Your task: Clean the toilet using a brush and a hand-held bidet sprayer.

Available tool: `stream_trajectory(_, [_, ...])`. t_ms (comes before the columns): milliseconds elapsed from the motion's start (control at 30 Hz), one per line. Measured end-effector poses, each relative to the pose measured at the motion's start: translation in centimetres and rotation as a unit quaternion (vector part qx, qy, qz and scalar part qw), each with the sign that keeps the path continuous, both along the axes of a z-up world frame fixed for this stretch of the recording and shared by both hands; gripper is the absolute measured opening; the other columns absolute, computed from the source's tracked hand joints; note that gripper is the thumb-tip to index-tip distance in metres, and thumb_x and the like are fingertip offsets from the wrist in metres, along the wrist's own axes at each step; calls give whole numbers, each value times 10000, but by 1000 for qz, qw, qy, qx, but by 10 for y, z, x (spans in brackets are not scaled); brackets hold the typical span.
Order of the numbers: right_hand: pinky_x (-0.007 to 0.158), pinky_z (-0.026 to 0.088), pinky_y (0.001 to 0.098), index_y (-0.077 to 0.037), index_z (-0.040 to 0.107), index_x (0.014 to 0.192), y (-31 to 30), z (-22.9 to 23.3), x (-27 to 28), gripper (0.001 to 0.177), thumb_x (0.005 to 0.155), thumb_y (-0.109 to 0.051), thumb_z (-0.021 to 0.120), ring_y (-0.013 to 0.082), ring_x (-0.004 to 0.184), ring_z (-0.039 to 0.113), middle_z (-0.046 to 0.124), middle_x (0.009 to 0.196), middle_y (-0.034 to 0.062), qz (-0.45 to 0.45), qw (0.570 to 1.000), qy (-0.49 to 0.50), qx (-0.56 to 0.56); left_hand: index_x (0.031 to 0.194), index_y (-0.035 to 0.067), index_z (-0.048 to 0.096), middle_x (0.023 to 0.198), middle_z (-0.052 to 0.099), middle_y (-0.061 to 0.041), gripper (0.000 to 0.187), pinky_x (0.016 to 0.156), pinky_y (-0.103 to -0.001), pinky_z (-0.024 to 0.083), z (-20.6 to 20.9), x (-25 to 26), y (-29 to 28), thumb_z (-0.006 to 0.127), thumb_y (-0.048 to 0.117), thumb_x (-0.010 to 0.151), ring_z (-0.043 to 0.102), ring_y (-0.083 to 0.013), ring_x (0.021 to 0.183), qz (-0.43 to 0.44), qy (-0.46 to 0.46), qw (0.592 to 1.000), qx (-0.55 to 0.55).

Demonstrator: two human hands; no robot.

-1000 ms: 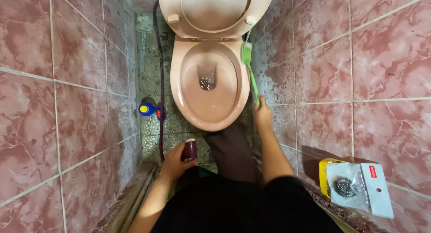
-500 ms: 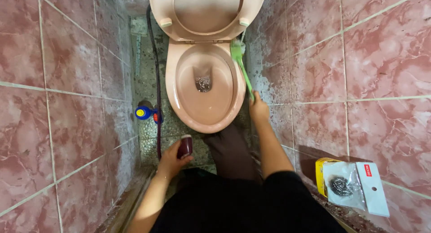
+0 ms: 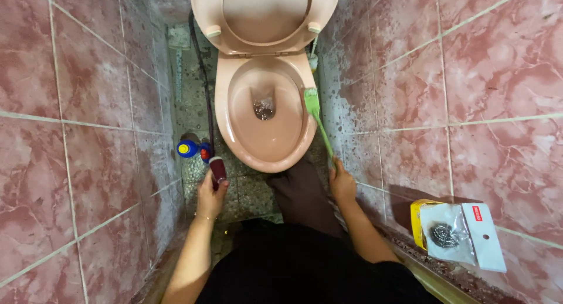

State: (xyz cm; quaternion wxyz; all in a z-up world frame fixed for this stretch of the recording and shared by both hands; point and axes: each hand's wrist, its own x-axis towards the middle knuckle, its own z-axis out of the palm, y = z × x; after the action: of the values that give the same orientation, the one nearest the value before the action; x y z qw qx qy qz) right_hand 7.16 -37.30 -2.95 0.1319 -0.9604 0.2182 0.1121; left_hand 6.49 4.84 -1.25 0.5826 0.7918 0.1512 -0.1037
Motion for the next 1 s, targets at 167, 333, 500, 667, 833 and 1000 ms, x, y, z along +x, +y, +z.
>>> stream_trajectory(167, [679,545,605,-293,564,1400,6,-2,25,416,988,-317,617,480,779,691,720,867,255,-14,998,-57,13,1294,35,591,863,733,-175,604,677,-412,557,-12,-9,-13,757,427,865,722,-310,734,-56,-69,993,77])
stream_trajectory(333, [684,544,599,-310,553,1427,19,-4,-50,416,1014,-324,597,482,757,684,706,836,274,-3,1000,-27,-1,1296,-19,550,896,707,-253,633,680,-449,558,-8,-11,-12,804,357,855,714,-393,787,-92,-103,987,83])
stream_trajectory(500, [668,537,614,-273,572,1391,11,1,-66,411,981,-307,595,485,741,686,719,842,258,51,998,-23,24,1233,12,589,879,727,-238,551,695,-447,564,-2,-13,-10,796,357,856,725,-386,768,-86,-61,992,67])
stream_trajectory(667, [676,541,607,-275,586,1357,29,-1,-52,376,985,-328,601,490,754,688,719,869,261,35,999,-18,35,1273,4,583,890,723,-246,629,703,-457,557,-12,-19,-12,781,422,848,720,-400,781,-74,-95,990,74])
stream_trajectory(833, [695,537,603,-259,583,1346,71,-3,-94,370,985,-331,609,499,782,686,711,848,284,72,991,69,86,1333,-5,555,875,702,-264,727,693,-474,544,0,-31,-8,745,504,850,702,-435,791,-84,-95,988,89])
stream_trajectory(1000, [648,564,537,-143,586,1309,61,-106,-73,307,1020,-213,664,455,810,707,730,941,240,194,929,-131,288,1212,17,594,899,725,-241,670,716,-470,554,-11,-38,-4,748,552,839,724,-421,839,-76,-40,993,81])
